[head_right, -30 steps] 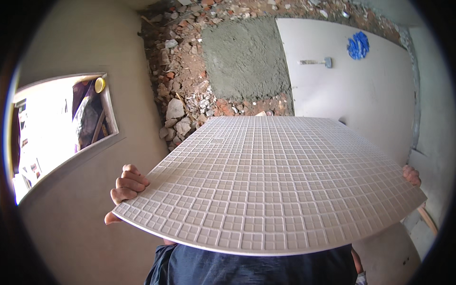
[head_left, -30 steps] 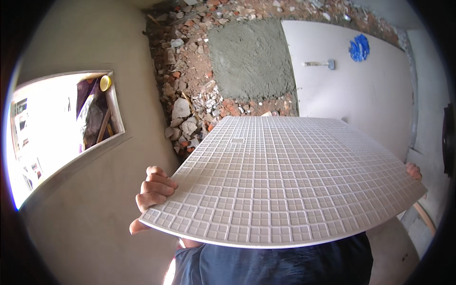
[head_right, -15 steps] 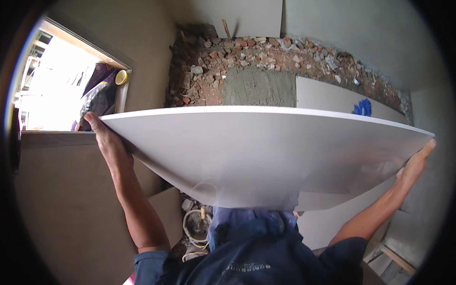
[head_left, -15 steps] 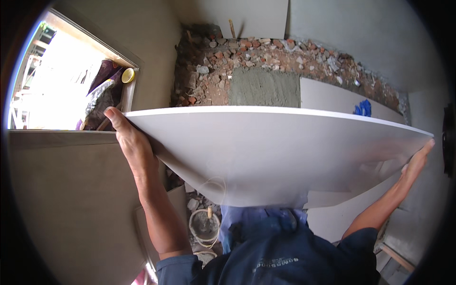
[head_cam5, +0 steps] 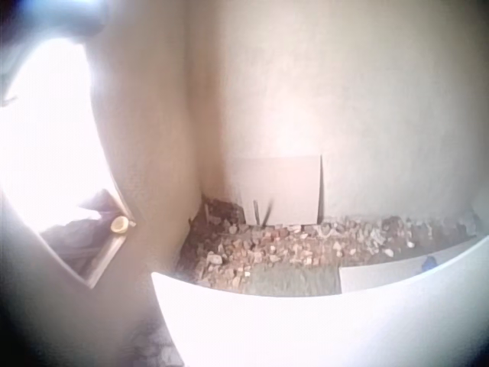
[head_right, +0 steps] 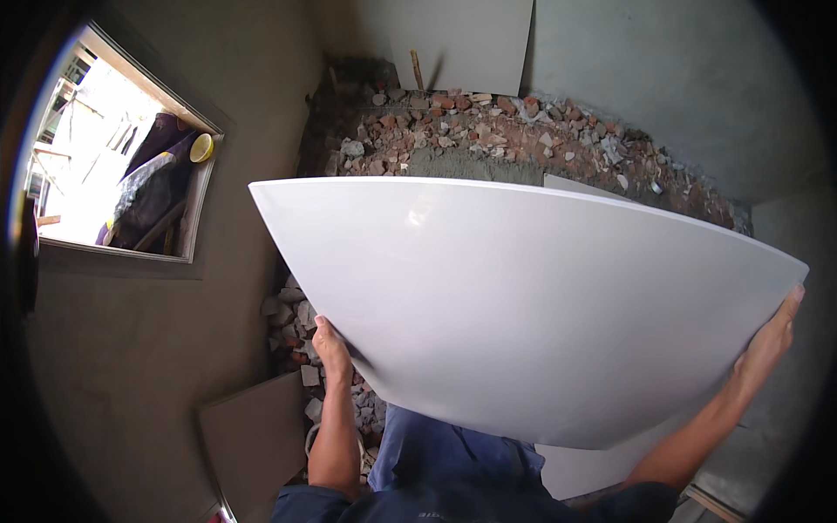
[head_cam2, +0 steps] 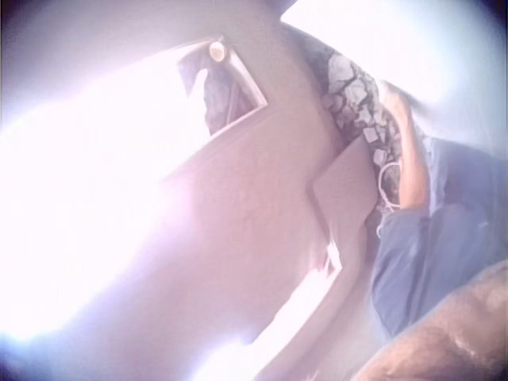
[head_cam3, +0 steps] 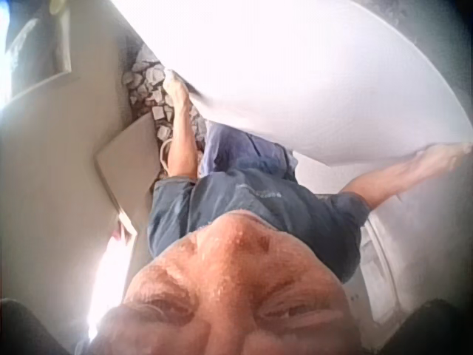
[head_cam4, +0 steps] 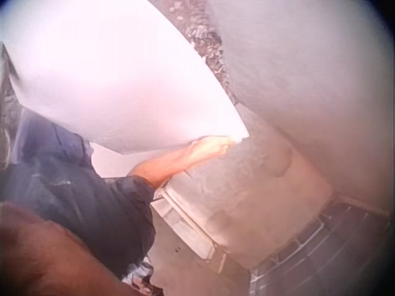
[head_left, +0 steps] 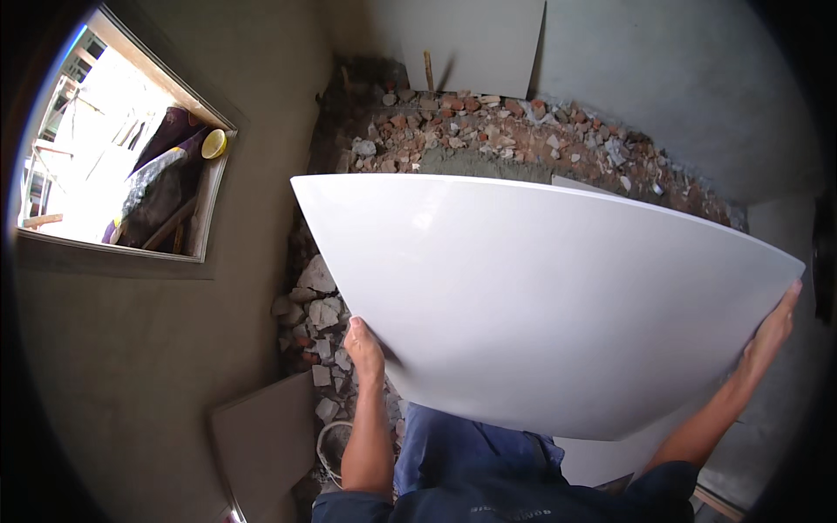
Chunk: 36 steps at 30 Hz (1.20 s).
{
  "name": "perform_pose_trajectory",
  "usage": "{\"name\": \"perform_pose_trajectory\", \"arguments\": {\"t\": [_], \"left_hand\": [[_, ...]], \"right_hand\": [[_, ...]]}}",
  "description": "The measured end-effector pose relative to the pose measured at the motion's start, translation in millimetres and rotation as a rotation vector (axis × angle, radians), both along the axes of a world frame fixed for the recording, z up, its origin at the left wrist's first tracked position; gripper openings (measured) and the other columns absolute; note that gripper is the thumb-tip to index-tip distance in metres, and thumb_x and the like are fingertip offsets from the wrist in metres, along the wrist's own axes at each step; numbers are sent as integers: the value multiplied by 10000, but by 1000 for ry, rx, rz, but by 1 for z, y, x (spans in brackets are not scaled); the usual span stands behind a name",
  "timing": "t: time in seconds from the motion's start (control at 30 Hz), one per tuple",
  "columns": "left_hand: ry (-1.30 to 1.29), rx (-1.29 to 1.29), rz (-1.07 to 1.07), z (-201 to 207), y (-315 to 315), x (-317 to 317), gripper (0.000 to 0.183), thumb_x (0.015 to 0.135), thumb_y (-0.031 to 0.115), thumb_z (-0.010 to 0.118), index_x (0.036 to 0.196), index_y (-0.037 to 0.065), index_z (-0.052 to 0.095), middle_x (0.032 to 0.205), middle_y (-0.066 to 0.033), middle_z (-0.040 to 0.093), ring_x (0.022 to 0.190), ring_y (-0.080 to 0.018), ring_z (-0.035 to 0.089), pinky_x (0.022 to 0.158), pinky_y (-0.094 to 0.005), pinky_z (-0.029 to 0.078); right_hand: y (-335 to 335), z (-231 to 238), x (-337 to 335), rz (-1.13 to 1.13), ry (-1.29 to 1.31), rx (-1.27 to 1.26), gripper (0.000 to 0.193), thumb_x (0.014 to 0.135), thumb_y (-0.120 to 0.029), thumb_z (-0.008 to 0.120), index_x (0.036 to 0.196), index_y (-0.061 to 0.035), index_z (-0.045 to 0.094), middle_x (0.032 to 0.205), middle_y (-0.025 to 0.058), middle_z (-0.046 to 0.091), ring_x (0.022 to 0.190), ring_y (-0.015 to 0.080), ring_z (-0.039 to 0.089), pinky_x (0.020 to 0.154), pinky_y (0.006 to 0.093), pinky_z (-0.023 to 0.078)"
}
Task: The person spreads cement on a debris-covered floor using a trowel, then places a large white tile onto the cement and taps it with a rubber mallet to level it. The person lifts the tile, spreads more cement, and continues the process.
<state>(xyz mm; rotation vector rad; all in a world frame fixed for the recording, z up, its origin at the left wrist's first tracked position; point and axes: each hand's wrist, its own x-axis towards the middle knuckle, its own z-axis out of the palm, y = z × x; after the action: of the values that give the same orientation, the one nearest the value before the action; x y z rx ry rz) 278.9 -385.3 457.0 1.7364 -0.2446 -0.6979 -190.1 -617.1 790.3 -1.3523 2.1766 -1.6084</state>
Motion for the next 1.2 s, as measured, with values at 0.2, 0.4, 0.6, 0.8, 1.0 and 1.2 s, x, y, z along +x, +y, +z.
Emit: {"name": "perform_pose_trajectory", "arguments": {"t": [0.2,0.4,0.6,0.8,1.0,1.2], "left_hand": [[-171,-28,140,-27,-36,-12,569,1024,401,402,960,-113,635,873,-98,677,802,-150,586,741,-296,465],[-209,141,-17,-65,-69,-20,560,1010,408,459,972,-120,639,832,-89,671,767,-144,573,715,-300,466],[-297,704,-179,-100,-73,-22,645,980,460,469,665,-102,505,528,-69,431,564,-143,398,532,-380,348],[-101,781,-278,-45,-48,-14,491,981,393,516,644,39,467,576,50,392,555,-74,310,492,-292,251],[-258,792,-195,-66,-61,-54,545,956,399,558,558,52,425,540,39,361,535,-79,296,489,-304,225],[-278,585,-240,-112,-136,-21,517,961,446,534,710,-5,552,640,31,430,625,-80,362,552,-294,299]], "right_hand": [[53,-142,-123,-46,-187,392,728,984,-549,401,1355,75,455,1287,159,563,1154,258,533,993,339,391],[79,-347,-135,-31,27,488,541,986,-438,493,861,79,597,795,81,602,758,196,525,746,358,447],[49,-425,-120,70,112,898,588,939,-474,556,657,41,535,584,132,551,552,182,472,570,381,425],[51,-471,-124,88,43,1093,604,929,-481,570,641,43,487,567,96,449,572,182,430,558,370,397],[-12,-455,-112,121,141,1274,625,917,-539,532,731,56,579,719,251,601,651,366,571,652,441,465],[-64,-504,-112,292,0,1086,572,921,-512,548,916,53,634,800,236,629,734,335,613,697,415,476]]}}
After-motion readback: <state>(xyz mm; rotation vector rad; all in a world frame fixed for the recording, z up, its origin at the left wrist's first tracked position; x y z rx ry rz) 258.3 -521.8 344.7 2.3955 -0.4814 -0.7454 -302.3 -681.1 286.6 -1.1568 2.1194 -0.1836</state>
